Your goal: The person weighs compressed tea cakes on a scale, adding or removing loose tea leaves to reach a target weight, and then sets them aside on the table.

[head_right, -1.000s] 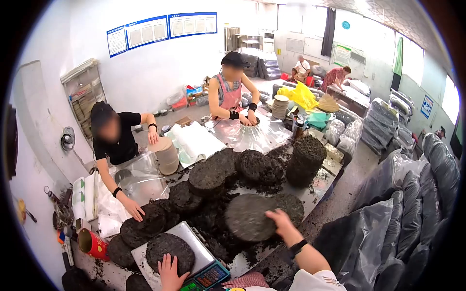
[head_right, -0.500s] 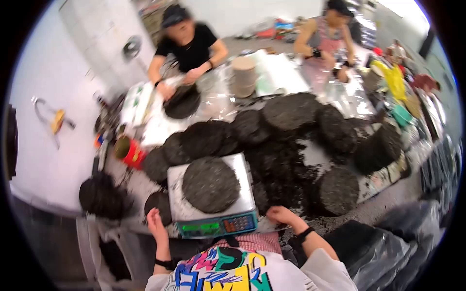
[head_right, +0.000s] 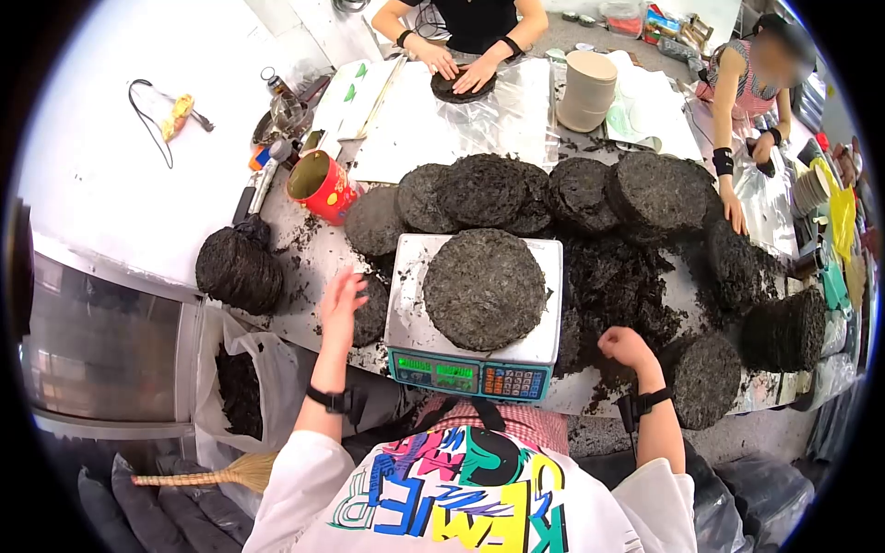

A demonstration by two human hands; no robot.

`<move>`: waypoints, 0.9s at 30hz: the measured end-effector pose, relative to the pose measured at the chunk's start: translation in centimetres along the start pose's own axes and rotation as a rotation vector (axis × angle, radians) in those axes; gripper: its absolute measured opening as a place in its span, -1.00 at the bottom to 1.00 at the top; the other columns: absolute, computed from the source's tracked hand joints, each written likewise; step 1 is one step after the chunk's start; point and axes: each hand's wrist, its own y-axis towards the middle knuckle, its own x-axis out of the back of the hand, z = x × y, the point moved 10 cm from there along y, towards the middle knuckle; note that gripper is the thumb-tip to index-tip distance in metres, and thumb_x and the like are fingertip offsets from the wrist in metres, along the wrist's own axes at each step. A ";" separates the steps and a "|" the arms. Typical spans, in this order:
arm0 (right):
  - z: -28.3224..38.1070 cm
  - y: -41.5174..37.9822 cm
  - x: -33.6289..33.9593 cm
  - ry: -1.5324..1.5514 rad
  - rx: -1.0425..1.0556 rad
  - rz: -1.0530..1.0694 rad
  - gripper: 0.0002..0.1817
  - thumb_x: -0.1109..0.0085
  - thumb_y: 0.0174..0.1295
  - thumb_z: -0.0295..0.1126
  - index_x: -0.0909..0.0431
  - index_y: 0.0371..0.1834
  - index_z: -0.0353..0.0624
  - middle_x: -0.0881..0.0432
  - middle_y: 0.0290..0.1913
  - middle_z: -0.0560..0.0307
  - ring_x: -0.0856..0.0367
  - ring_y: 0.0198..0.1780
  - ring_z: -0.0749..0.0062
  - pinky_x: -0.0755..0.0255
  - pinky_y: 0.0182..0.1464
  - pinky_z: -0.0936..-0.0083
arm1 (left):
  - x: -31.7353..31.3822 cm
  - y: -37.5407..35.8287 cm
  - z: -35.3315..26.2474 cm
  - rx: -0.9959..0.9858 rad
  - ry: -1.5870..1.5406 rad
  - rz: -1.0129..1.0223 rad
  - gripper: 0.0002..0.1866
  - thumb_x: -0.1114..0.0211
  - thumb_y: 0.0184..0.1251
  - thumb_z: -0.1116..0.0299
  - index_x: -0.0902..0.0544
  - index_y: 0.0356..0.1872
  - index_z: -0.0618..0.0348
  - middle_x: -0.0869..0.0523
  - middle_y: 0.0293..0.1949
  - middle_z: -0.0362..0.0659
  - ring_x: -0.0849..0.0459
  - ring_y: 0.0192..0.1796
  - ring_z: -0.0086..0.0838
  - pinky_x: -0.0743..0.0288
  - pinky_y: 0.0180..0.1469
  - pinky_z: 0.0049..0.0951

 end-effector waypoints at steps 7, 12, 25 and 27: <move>11.2 -3.4 -3.8 0.776 0.281 -0.285 -0.57 0.07 0.26 -0.54 -0.34 0.23 -0.21 -0.53 -0.02 0.18 -0.51 -0.10 0.57 -0.41 -0.10 0.65 | -17.0 -0.6 2.2 -0.321 0.556 0.320 -0.25 -0.30 0.16 0.24 -0.19 0.32 0.30 -0.37 0.18 0.16 -0.32 0.24 -0.03 -0.18 0.29 -0.17; 13.6 -3.8 -2.1 1.049 0.442 -0.327 -0.56 0.23 0.37 -0.43 -0.25 0.31 -0.27 -0.38 0.26 0.09 -0.30 0.28 0.41 -0.12 0.32 0.50 | -20.1 -2.2 3.1 -0.228 0.425 0.314 -0.17 -0.38 0.03 0.28 -0.15 0.30 0.38 -0.34 0.19 0.20 -0.28 0.25 0.03 -0.15 0.32 -0.15; 19.1 -3.7 -3.8 0.703 0.446 -0.243 -0.57 -0.10 0.20 -0.58 -0.30 0.16 -0.23 -0.56 -0.09 0.13 -0.55 -0.04 0.46 -0.42 0.04 0.53 | -5.6 16.7 5.4 0.175 -0.770 -0.127 -0.42 -0.31 0.15 0.44 -0.27 0.17 0.33 -0.47 0.11 0.02 -0.51 0.10 -0.22 -0.48 0.06 -0.22; 17.0 -4.9 -4.2 0.653 0.416 -0.292 -0.64 -0.07 0.20 -0.64 -0.35 0.08 -0.25 -0.58 -0.15 0.13 -0.59 -0.11 0.48 -0.45 -0.04 0.59 | -0.4 20.8 11.7 0.112 -0.829 -0.268 -0.44 -0.27 0.18 0.50 -0.27 0.21 0.21 -0.46 0.13 -0.03 -0.46 0.15 -0.16 -0.44 0.12 -0.10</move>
